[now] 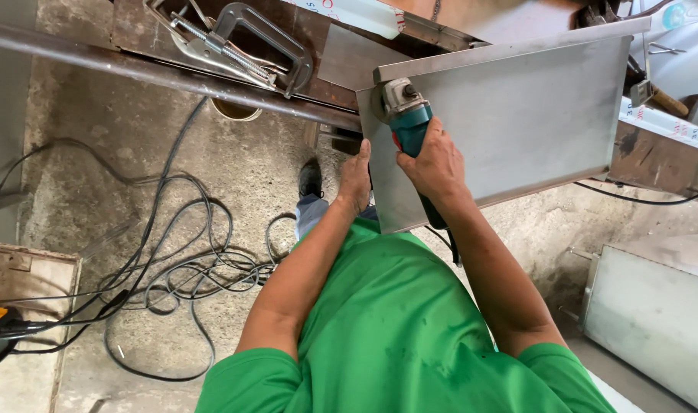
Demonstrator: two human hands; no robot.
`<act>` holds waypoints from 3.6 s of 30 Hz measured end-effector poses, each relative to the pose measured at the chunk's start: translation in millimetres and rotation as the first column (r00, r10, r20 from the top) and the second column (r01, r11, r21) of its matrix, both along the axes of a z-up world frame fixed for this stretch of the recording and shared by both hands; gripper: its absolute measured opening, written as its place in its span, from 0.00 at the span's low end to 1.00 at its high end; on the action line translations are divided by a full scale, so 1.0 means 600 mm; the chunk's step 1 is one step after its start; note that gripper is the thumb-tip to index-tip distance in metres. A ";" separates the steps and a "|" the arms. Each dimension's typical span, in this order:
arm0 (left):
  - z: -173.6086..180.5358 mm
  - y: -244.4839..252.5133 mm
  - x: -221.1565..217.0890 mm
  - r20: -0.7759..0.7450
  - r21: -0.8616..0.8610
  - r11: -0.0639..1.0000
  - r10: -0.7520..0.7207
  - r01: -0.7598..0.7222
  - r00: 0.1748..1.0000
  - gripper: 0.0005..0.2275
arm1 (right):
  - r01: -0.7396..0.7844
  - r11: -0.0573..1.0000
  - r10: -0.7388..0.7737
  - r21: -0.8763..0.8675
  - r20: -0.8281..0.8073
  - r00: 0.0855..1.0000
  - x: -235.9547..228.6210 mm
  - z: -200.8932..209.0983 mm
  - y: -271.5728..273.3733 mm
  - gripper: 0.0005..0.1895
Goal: Grinding, hammering, and measuring stainless steel components to fabricate a metal part.
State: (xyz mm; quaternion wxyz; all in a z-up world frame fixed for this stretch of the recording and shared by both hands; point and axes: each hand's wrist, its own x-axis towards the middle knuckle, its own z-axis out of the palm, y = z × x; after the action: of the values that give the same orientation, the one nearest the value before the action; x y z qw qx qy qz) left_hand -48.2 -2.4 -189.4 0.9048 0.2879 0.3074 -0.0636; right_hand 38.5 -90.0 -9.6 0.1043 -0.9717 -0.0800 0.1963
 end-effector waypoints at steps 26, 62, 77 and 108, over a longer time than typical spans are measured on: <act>-0.085 -0.035 -0.014 -0.052 -0.024 0.998 0.054 -0.056 0.997 0.26 | -0.047 0.999 0.047 -0.020 0.028 0.999 -0.033 -0.009 0.008 0.50; -0.047 -0.012 -0.020 -0.051 -0.091 0.996 -0.002 -0.003 0.999 0.25 | 0.194 0.831 0.021 0.521 -0.378 0.926 -0.006 0.047 -0.017 0.33; -0.064 -0.005 -0.004 0.007 -0.026 1.000 -0.001 0.001 1.000 0.25 | 0.734 0.492 -0.199 0.468 -0.760 0.618 -0.010 0.048 -0.137 0.28; 0.030 0.221 0.244 -0.059 0.978 0.210 0.216 0.012 0.975 0.34 | 0.703 0.182 -0.707 0.687 -0.406 0.580 -0.116 0.023 -0.541 0.28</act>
State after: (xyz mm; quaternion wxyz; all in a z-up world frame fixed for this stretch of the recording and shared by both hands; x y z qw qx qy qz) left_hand 98.3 130.0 -171.6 0.4952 0.7618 0.3788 0.1763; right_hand -31.1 -414.5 4.2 0.6032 -0.7377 0.2961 0.0656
